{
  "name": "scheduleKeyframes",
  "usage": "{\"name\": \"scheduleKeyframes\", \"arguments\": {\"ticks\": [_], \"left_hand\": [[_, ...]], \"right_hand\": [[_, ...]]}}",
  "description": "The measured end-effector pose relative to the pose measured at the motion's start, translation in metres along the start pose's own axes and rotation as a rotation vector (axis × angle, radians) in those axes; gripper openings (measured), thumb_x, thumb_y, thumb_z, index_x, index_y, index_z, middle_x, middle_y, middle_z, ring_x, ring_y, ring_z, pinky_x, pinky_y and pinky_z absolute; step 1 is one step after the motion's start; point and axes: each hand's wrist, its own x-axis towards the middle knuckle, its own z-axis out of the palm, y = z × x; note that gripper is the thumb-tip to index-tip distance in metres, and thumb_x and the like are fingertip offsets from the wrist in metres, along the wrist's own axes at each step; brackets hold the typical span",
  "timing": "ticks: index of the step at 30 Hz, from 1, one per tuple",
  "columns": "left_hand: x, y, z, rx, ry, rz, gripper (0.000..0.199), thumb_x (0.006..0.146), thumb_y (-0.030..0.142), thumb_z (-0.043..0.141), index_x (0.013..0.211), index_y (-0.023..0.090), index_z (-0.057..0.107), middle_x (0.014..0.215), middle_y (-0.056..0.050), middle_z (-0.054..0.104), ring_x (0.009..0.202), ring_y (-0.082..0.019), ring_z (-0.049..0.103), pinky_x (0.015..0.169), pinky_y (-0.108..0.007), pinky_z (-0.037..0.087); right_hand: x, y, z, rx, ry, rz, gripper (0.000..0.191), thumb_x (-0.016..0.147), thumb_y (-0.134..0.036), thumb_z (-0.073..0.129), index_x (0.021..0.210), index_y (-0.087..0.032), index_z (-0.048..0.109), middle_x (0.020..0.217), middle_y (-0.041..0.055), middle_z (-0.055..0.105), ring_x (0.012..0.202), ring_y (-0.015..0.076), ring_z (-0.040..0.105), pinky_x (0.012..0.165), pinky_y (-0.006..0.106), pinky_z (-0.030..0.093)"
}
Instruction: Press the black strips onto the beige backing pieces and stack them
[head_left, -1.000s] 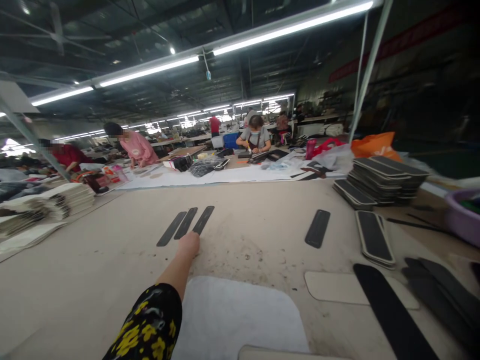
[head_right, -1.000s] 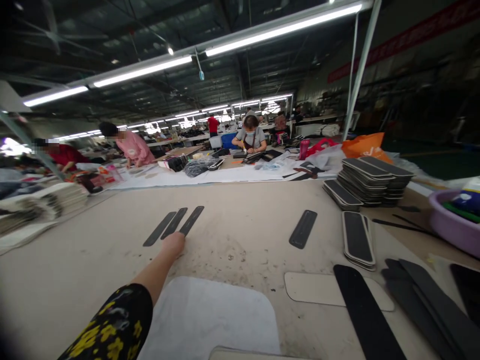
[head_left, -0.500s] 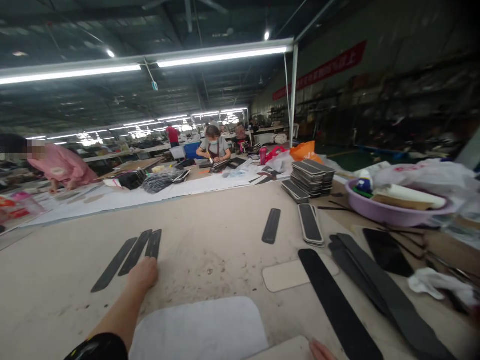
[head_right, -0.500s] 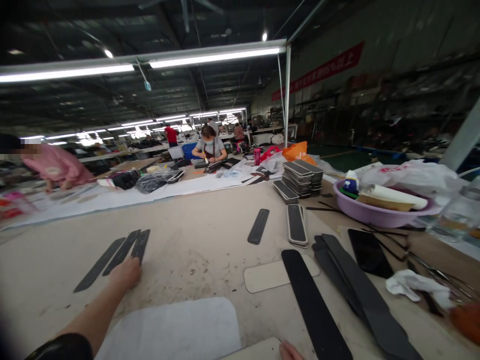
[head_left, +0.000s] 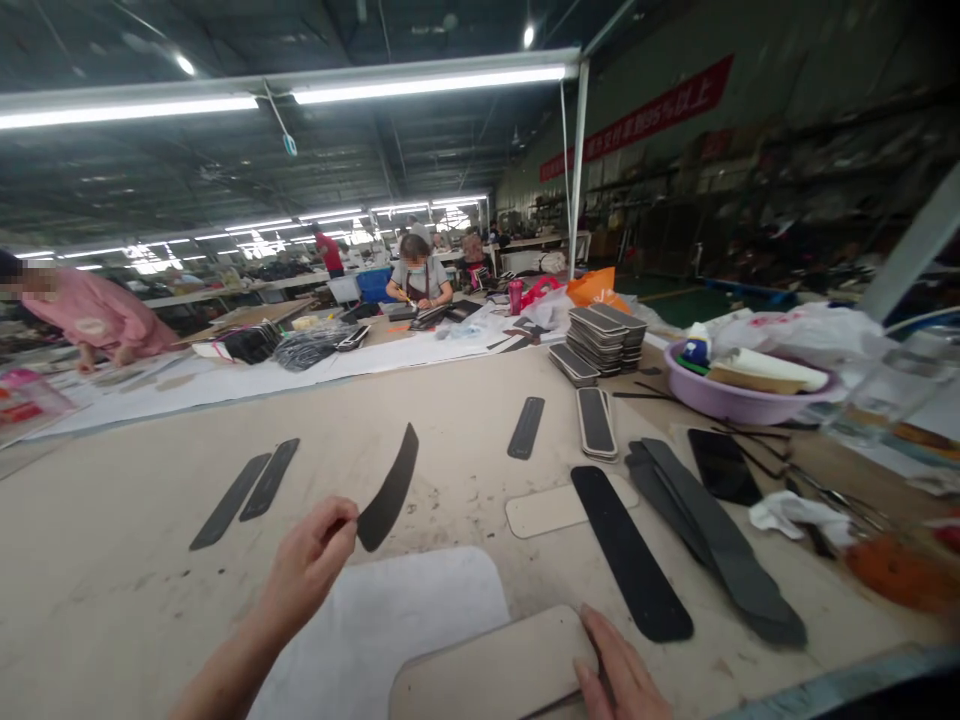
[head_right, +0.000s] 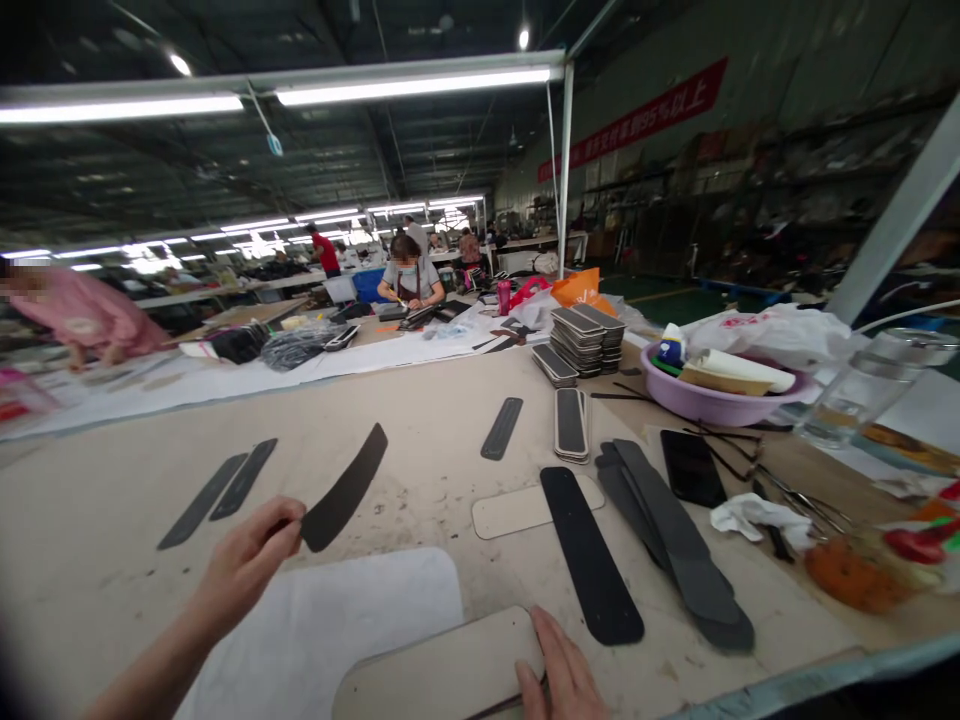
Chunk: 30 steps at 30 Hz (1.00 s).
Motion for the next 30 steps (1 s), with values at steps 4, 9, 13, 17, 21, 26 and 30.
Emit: {"name": "scheduleKeyframes", "arguments": {"ticks": [4,9,13,17,21,26,30], "left_hand": [[-0.048,0.036,-0.007,-0.506,-0.226,-0.051,0.02,0.079,0.037,0.05,0.068,0.021,0.051,0.068,-0.003,0.047,0.061,-0.016,0.046,0.057,-0.027,0.038],[-0.085,0.044,0.0,-0.809,-0.475,-0.185,0.027,0.075,0.042,0.056,0.062,0.019,0.052,0.067,-0.004,0.044,0.059,-0.016,0.043,0.054,-0.028,0.038],[-0.103,0.037,0.013,-0.846,-0.543,-0.34,0.024,0.075,0.035,0.058,0.061,0.018,0.049,0.066,-0.002,0.043,0.056,-0.013,0.04,0.051,-0.025,0.035],[-0.12,0.02,0.027,-0.87,-0.551,-0.453,0.022,0.074,0.027,0.057,0.058,0.017,0.044,0.06,0.0,0.042,0.054,-0.011,0.038,0.051,-0.023,0.032],[-0.137,-0.002,0.043,-0.896,-0.542,-0.601,0.015,0.075,0.026,0.052,0.065,0.016,0.048,0.055,0.003,0.04,0.051,-0.009,0.031,0.049,-0.021,0.025],[-0.14,-0.022,0.059,-0.838,-0.523,-0.679,0.015,0.075,0.029,0.051,0.068,0.015,0.049,0.048,0.005,0.037,0.046,-0.007,0.027,0.046,-0.02,0.018],[-0.122,-0.026,0.065,-0.728,-0.502,-0.663,0.016,0.073,0.031,0.051,0.069,0.016,0.048,0.045,0.007,0.037,0.042,-0.007,0.029,0.044,-0.019,0.018]], "right_hand": [[0.016,-0.022,-0.021,0.42,0.037,0.385,0.046,0.082,-0.043,0.05,0.12,-0.018,0.055,0.122,0.0109,0.056,0.106,0.0223,0.056,0.087,0.031,0.05],[0.045,-0.05,-0.048,0.962,-0.148,0.716,0.048,0.083,-0.051,0.045,0.119,-0.02,0.055,0.113,0.0105,0.059,0.09,0.0189,0.059,0.074,0.032,0.051],[0.046,-0.056,-0.057,1.074,-0.274,0.758,0.044,0.076,-0.051,0.056,0.103,-0.017,0.064,0.08,0.0047,0.062,0.07,0.0139,0.055,0.063,0.026,0.047],[0.03,-0.053,-0.062,0.965,-0.376,0.786,0.038,0.073,-0.051,0.059,0.089,-0.017,0.065,0.062,-0.0016,0.054,0.057,0.0104,0.048,0.056,0.023,0.041],[0.014,-0.046,-0.063,0.69,-0.496,0.744,0.035,0.073,-0.052,0.054,0.079,-0.018,0.063,0.053,-0.0039,0.05,0.051,0.0109,0.047,0.053,0.023,0.039],[0.018,-0.043,-0.061,0.524,-0.538,0.721,0.035,0.075,-0.053,0.05,0.067,-0.019,0.059,0.049,-0.0041,0.051,0.046,0.0117,0.049,0.05,0.024,0.039],[0.038,-0.046,-0.06,0.366,-0.522,0.646,0.037,0.076,-0.052,0.047,0.06,-0.02,0.057,0.045,-0.0038,0.05,0.044,0.012,0.049,0.049,0.024,0.037]]}}
